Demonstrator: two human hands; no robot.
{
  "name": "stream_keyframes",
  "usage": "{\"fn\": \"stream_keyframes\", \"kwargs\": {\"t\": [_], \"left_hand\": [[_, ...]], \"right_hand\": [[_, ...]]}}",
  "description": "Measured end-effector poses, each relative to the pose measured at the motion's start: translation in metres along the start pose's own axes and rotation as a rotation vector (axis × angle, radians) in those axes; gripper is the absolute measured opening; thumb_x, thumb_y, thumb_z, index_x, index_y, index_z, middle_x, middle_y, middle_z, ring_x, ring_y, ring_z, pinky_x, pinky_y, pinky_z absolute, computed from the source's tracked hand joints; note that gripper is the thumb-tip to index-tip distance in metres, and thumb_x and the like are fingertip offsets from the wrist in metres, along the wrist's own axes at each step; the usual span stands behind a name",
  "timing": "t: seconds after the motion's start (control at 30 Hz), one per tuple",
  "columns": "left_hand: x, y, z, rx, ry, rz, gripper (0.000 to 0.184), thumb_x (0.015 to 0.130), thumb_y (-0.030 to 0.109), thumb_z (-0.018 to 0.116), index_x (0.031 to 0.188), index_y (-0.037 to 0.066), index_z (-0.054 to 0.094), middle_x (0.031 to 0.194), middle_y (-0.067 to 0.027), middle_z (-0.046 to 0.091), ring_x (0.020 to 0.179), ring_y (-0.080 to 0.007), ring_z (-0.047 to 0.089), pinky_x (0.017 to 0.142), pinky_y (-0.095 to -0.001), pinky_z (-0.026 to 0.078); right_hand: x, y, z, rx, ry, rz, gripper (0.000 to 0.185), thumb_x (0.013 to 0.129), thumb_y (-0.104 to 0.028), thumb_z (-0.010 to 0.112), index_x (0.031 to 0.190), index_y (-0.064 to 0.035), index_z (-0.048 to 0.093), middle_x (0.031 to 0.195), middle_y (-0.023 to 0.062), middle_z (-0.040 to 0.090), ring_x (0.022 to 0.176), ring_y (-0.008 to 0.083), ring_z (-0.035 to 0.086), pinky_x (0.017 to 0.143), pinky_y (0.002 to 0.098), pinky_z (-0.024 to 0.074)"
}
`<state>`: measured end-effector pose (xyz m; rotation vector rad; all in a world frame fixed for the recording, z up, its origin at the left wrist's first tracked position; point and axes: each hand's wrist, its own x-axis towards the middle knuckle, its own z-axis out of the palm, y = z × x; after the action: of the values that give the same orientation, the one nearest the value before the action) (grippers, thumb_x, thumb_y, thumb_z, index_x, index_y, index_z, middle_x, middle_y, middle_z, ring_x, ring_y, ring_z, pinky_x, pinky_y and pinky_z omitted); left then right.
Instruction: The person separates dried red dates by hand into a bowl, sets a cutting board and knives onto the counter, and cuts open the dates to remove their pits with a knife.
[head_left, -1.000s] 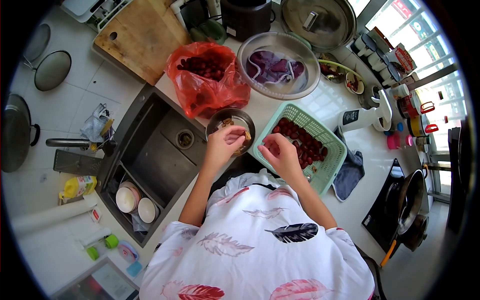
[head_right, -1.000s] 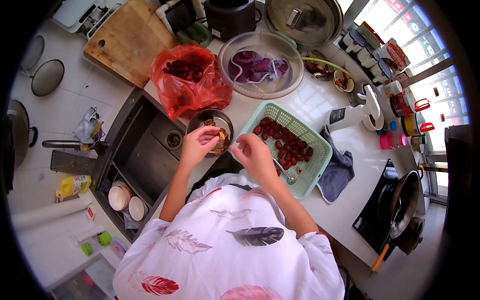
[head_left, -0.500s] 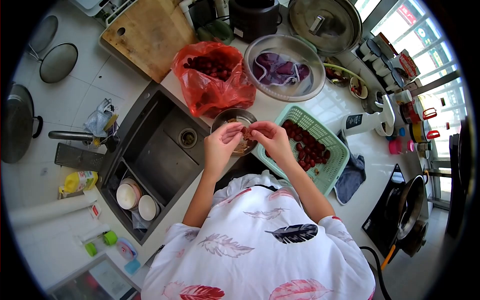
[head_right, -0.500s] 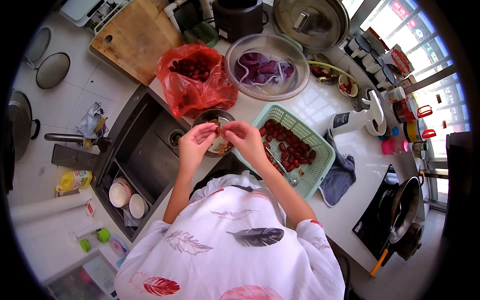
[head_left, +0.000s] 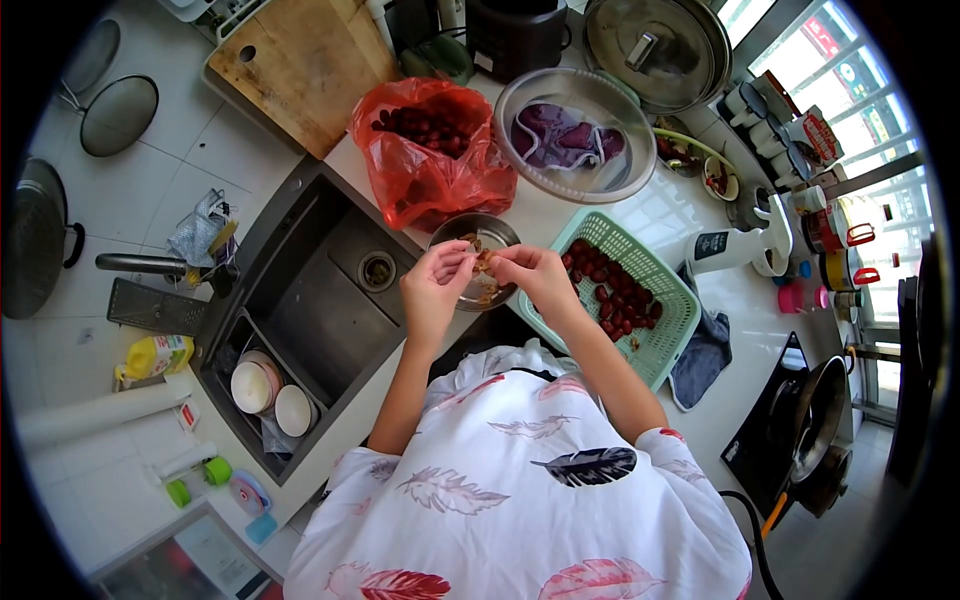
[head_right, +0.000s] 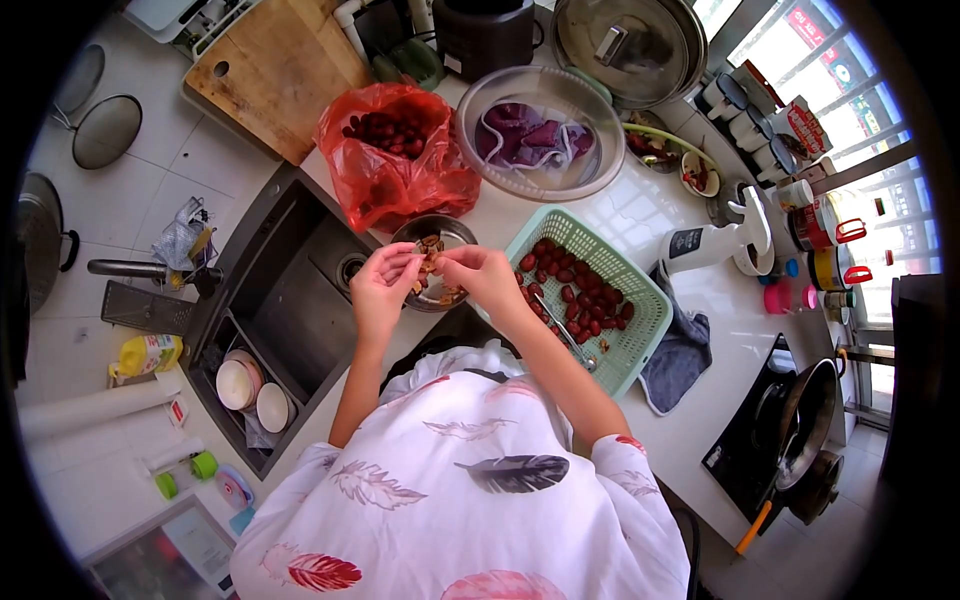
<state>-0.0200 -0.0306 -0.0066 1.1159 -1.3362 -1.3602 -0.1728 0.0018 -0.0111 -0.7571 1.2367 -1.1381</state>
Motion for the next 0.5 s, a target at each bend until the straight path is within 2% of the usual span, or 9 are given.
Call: {"fn": "stream_keyframes", "kwargs": {"t": [0.1,0.2,0.27,0.3,0.33,0.4,0.43,0.47,0.5], "left_hand": [[0.003,-0.001,-0.001,-0.073,-0.043,-0.026,0.022,0.079,0.0,0.061,0.101,-0.003,0.058,0.089,-0.0102,0.064,0.079,-0.0122,0.062,0.068,-0.0208,0.05],[0.007,-0.006,-0.003,0.086,-0.155,-0.036,0.024,0.08,0.002,0.061,0.103,-0.004,0.058,0.092,-0.0098,0.064,0.079,-0.0119,0.062,0.068,-0.021,0.049],[0.013,-0.008,-0.003,0.356,-0.134,0.026,0.025,0.081,0.004,0.061,0.105,-0.004,0.058,0.094,-0.0085,0.064,0.079,-0.012,0.063,0.069,-0.0216,0.049],[0.016,-0.007,-0.005,0.406,-0.151,-0.006,0.025,0.082,0.004,0.058,0.106,-0.003,0.058,0.098,-0.008,0.064,0.083,-0.0118,0.062,0.074,-0.022,0.048],[0.02,-0.011,-0.008,0.406,-0.156,-0.003,0.025,0.082,0.004,0.058,0.106,-0.003,0.058,0.098,-0.008,0.064,0.083,-0.0118,0.062,0.074,-0.022,0.048],[0.026,-0.025,-0.016,0.285,-0.092,0.084,0.024,0.084,0.003,0.056,0.107,-0.003,0.058,0.1,-0.0084,0.063,0.088,-0.012,0.061,0.078,-0.0221,0.047],[0.028,-0.016,-0.021,0.251,-0.106,-0.008,0.024,0.086,0.004,0.052,0.108,-0.003,0.058,0.101,-0.0091,0.063,0.091,-0.0122,0.06,0.082,-0.0224,0.045],[0.031,-0.014,-0.025,0.213,-0.129,0.023,0.022,0.087,0.003,0.05,0.106,-0.004,0.058,0.099,-0.009,0.063,0.089,-0.0127,0.061,0.079,-0.0223,0.046],[0.033,-0.009,-0.029,0.192,-0.146,-0.006,0.021,0.088,0.003,0.049,0.105,-0.004,0.058,0.098,-0.0091,0.063,0.087,-0.0128,0.061,0.078,-0.0223,0.047]], "right_hand": [[0.0,0.0,0.0,-0.051,-0.017,-0.009,0.021,0.082,-0.014,0.061,0.094,0.0035,0.061,0.079,0.0031,0.063,0.072,0.0085,0.056,0.066,0.0208,0.0445],[0.002,-0.002,-0.003,-0.214,-0.052,-0.073,0.021,0.083,-0.014,0.059,0.096,0.0023,0.061,0.081,0.0029,0.063,0.071,0.0084,0.056,0.066,0.0219,0.0449],[0.007,0.0,-0.011,-0.346,0.121,-0.272,0.02,0.083,-0.013,0.058,0.097,0.0017,0.06,0.079,0.0047,0.064,0.067,0.0099,0.057,0.062,0.0235,0.0464],[0.008,-0.002,-0.02,-0.391,0.198,-0.24,0.019,0.082,-0.01,0.057,0.097,0.0012,0.059,0.08,0.0068,0.064,0.067,0.0113,0.058,0.062,0.0243,0.0466],[0.011,0.001,-0.03,-0.402,0.268,-0.315,0.016,0.08,-0.008,0.057,0.094,0.0002,0.06,0.081,0.0081,0.063,0.066,0.0126,0.058,0.061,0.0253,0.0464],[0.003,-0.005,-0.05,-0.567,0.394,-0.255,0.012,0.079,-0.007,0.056,0.088,0.0008,0.059,0.082,0.0101,0.062,0.065,0.0179,0.059,0.061,0.0282,0.0464],[0.001,-0.003,-0.062,-0.681,0.397,-0.264,0.011,0.078,-0.006,0.056,0.086,0.0013,0.059,0.081,0.0112,0.06,0.065,0.0209,0.058,0.061,0.0301,0.0464],[-0.001,0.003,-0.075,-0.793,0.395,-0.269,0.011,0.077,-0.005,0.056,0.084,0.0019,0.058,0.08,0.0123,0.059,0.065,0.0239,0.058,0.062,0.032,0.0464],[0.001,0.016,-0.094,-0.897,0.354,-0.277,0.011,0.075,-0.005,0.056,0.083,0.0024,0.058,0.078,0.0141,0.056,0.073,0.0285,0.057,0.068,0.0354,0.0459]]}}
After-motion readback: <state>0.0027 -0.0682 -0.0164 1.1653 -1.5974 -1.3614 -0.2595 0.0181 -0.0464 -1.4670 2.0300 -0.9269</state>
